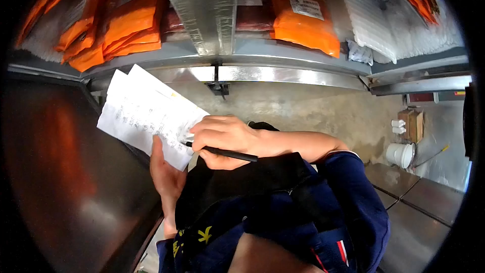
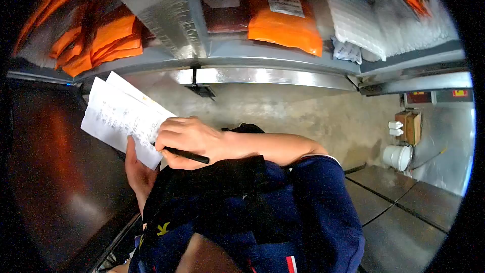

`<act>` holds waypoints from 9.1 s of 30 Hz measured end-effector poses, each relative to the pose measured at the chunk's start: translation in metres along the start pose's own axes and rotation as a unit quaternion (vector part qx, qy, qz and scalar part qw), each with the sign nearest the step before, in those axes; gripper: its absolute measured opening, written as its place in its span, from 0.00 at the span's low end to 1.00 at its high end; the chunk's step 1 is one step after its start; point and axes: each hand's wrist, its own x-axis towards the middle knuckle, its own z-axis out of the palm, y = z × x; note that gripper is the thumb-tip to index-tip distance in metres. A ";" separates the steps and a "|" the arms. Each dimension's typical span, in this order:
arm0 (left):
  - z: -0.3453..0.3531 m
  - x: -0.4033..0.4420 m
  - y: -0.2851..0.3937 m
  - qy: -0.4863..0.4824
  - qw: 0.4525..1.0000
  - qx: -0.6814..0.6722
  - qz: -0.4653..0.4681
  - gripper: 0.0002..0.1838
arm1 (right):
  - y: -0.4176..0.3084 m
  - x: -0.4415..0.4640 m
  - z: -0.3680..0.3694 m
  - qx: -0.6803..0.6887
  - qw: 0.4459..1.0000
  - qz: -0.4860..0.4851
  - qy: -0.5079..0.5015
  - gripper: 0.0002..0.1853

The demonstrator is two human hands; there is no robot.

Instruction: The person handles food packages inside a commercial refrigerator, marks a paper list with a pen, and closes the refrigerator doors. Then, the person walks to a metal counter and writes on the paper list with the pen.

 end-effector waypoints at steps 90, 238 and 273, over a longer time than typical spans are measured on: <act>-0.097 -0.133 0.030 0.000 0.531 0.702 0.475 0.18 | -0.143 -0.173 0.042 -0.012 0.906 0.354 0.230 0.14; 0.094 0.023 -0.026 -0.140 0.954 0.070 0.256 0.24 | -0.096 -0.225 -0.069 -0.082 0.812 0.458 0.352 0.12; 0.102 0.025 -0.034 -0.023 0.948 0.052 0.313 0.24 | 0.041 0.040 -0.289 -0.649 0.676 0.345 -0.054 0.08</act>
